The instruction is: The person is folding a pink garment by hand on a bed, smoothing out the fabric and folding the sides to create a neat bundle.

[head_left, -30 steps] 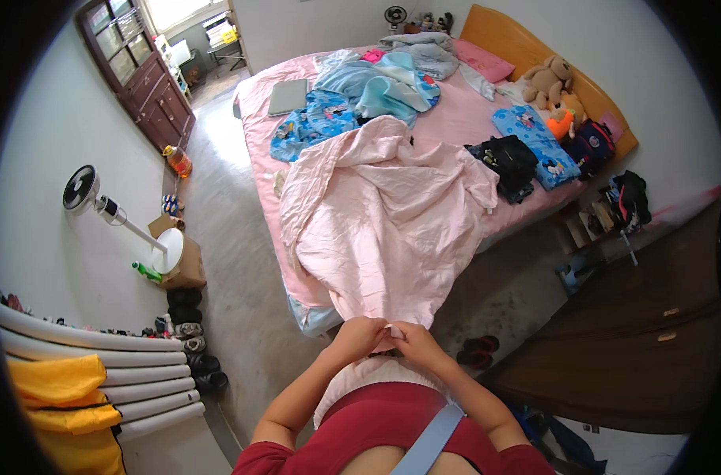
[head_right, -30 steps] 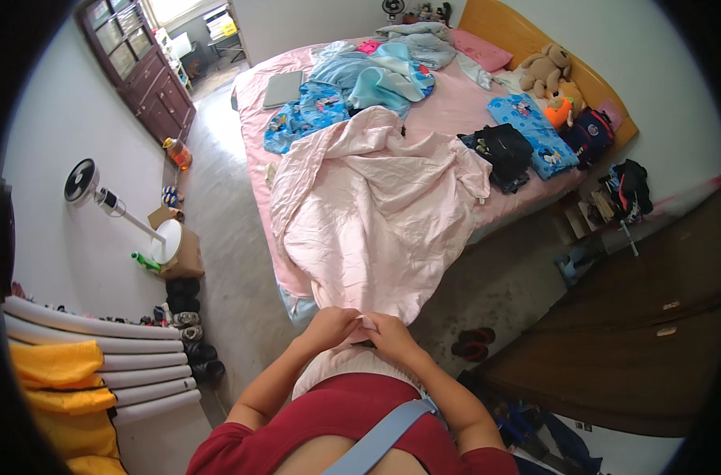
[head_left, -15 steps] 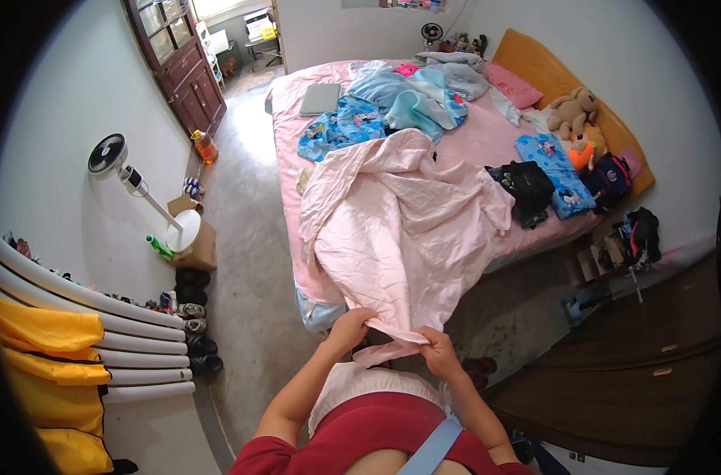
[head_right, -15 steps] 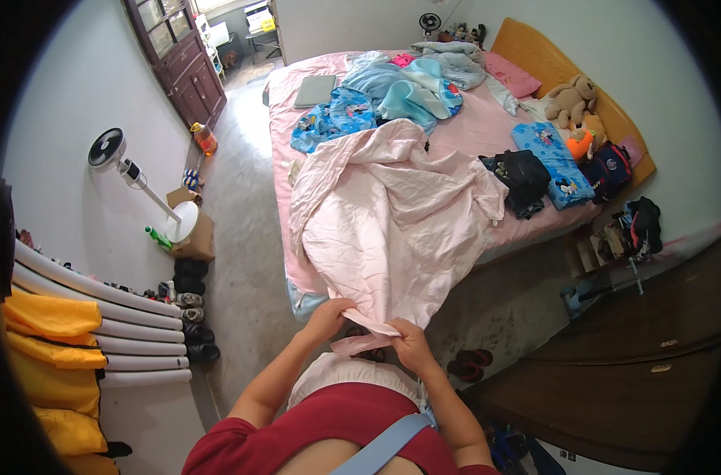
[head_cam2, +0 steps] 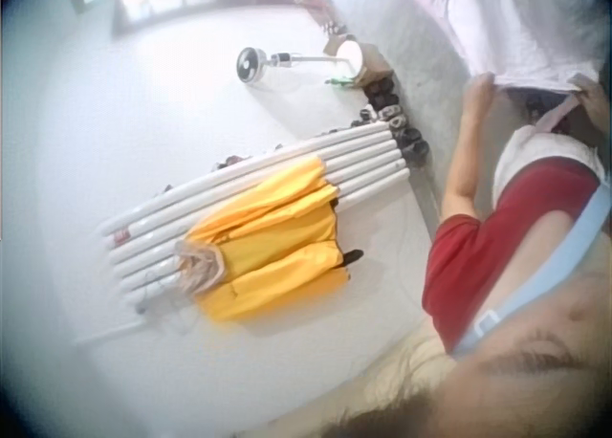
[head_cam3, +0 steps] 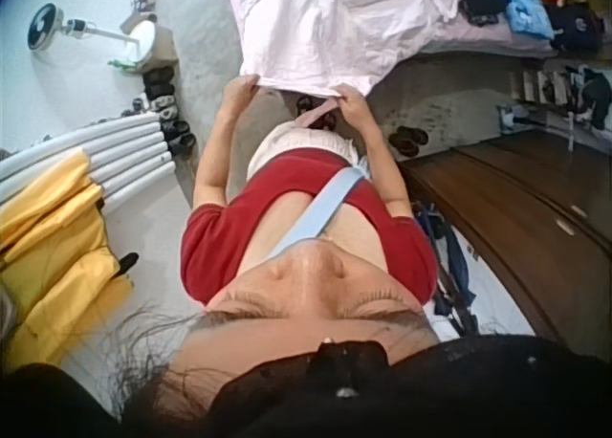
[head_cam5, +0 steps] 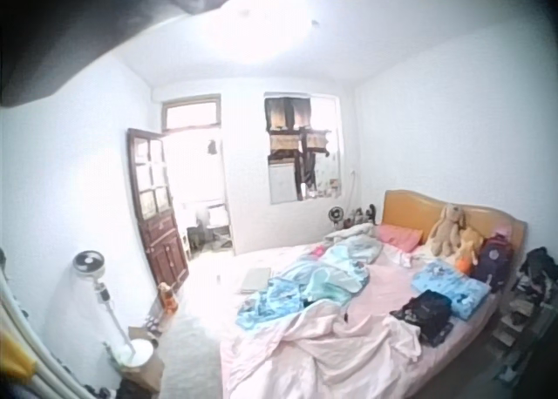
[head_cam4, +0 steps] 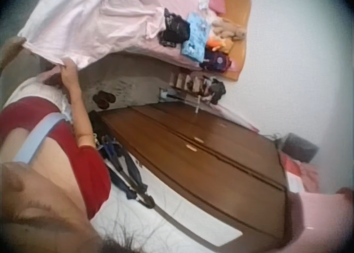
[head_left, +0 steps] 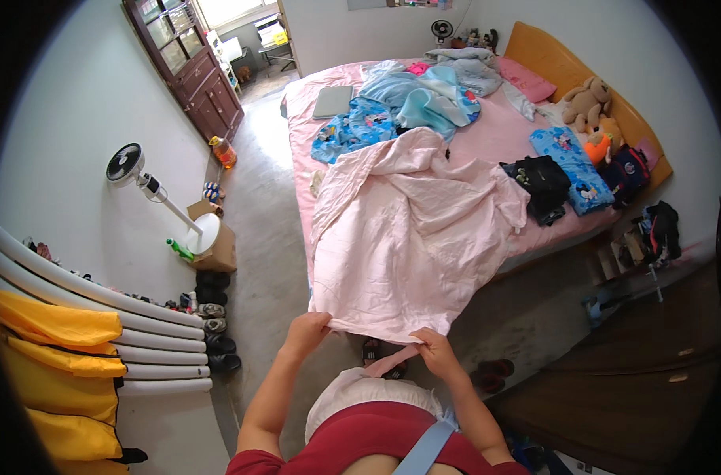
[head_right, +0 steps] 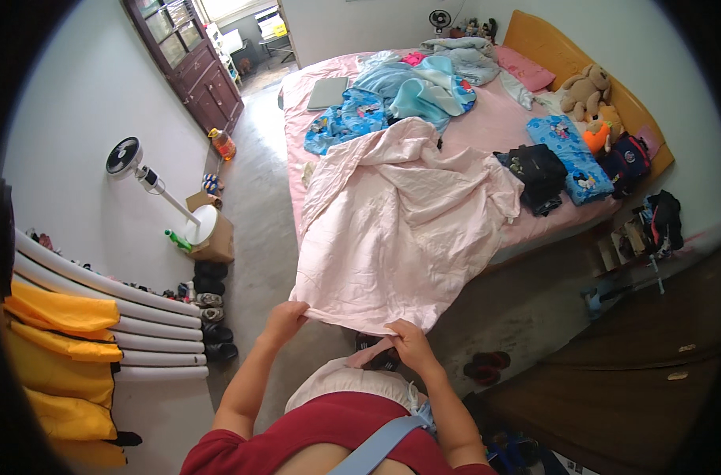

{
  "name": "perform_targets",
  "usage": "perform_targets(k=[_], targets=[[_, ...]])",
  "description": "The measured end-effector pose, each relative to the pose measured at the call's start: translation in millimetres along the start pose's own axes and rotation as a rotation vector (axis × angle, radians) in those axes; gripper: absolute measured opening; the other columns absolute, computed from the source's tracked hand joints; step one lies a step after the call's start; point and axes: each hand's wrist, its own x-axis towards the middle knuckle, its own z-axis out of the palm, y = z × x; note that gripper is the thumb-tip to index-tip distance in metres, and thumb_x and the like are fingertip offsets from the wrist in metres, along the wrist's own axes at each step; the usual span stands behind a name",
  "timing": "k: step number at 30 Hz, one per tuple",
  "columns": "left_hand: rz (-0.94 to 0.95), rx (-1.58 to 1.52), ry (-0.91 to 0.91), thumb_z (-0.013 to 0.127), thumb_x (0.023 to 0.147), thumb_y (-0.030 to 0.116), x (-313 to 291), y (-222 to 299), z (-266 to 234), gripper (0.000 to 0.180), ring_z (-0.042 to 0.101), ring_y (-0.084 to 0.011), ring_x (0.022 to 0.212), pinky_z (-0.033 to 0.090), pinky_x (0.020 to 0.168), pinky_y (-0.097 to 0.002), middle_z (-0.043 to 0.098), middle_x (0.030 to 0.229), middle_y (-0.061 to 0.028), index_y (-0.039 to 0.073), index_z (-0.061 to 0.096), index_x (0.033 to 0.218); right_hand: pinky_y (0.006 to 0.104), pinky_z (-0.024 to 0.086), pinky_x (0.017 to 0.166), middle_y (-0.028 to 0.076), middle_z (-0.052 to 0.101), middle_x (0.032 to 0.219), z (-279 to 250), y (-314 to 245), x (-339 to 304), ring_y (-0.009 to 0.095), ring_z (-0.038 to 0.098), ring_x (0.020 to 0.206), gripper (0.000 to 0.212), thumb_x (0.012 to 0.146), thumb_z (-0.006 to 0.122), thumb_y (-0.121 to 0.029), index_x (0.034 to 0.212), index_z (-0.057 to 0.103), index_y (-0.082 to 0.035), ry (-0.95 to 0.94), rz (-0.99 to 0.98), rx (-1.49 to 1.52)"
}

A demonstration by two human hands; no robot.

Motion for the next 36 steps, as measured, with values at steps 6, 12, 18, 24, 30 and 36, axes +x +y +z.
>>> perform_targets(k=[6,12,18,24,30,36], targets=[[-0.085,-0.025,0.014,0.064,0.078,0.012,-22.7,5.3,-28.1,0.011,0.058,-0.0361,0.075,0.046,0.064,-0.0442,0.060,0.076,-0.0147,0.005,0.056,0.077,0.0283,0.045,0.075,0.010,0.060,0.087,19.3,1.5,19.0,0.020,0.057,0.082,0.014,0.085,0.054,0.003,0.096,0.062,0.001,0.055,-0.072,0.045],[-0.085,-0.166,-0.050,0.059,0.085,0.019,-26.7,-34.6,4.6,0.015,0.059,-0.0380,0.075,0.046,0.064,-0.0469,0.060,0.076,-0.0181,0.005,0.055,0.082,0.0278,0.046,0.078,0.010,0.065,0.091,28.8,0.3,25.9,0.018,0.060,0.086,0.017,0.086,0.054,0.003,0.100,0.063,0.002,0.102,-0.059,-0.076],[-0.083,0.010,-0.134,0.057,0.086,0.022,-7.2,-49.0,-54.2,0.016,0.060,-0.0384,0.070,0.046,0.061,-0.0479,0.061,0.070,-0.0173,0.008,0.058,0.080,0.0260,0.047,0.078,0.008,0.066,0.091,66.3,0.5,36.2,0.015,0.060,0.085,0.017,0.089,0.055,0.000,0.104,0.064,0.003,0.230,0.128,0.022],[-0.048,-0.134,-0.071,0.056,0.085,0.021,-2.5,-89.6,-67.9,0.017,0.060,-0.0387,0.073,0.046,0.064,-0.0474,0.061,0.075,-0.0189,0.005,0.059,0.080,0.0267,0.046,0.075,0.009,0.064,0.085,116.5,-17.4,60.6,0.014,0.058,0.081,0.014,0.091,0.055,-0.004,0.100,0.063,0.002,0.250,0.160,-0.041],[0.138,-0.350,-0.132,0.055,0.086,0.018,29.2,-73.3,-61.3,0.016,0.059,-0.0399,0.075,0.045,0.065,-0.0481,0.060,0.075,-0.0204,0.003,0.058,0.080,0.0359,0.047,0.066,0.017,0.063,0.084,147.0,-37.6,82.0,0.030,0.062,0.072,0.025,0.088,0.064,-0.021,0.101,0.057,0.000,0.398,0.236,-0.182],[0.309,-0.480,-0.291,0.054,0.088,0.018,29.5,-72.2,-48.2,0.015,0.059,-0.0368,0.077,0.046,0.068,-0.0470,0.060,0.078,-0.0178,0.004,0.057,0.085,0.0409,0.050,0.068,0.017,0.065,0.080,189.5,-62.6,107.7,0.036,0.064,0.077,0.069,0.072,0.079,-0.032,0.129,0.050,-0.007,0.203,0.081,-0.341]])
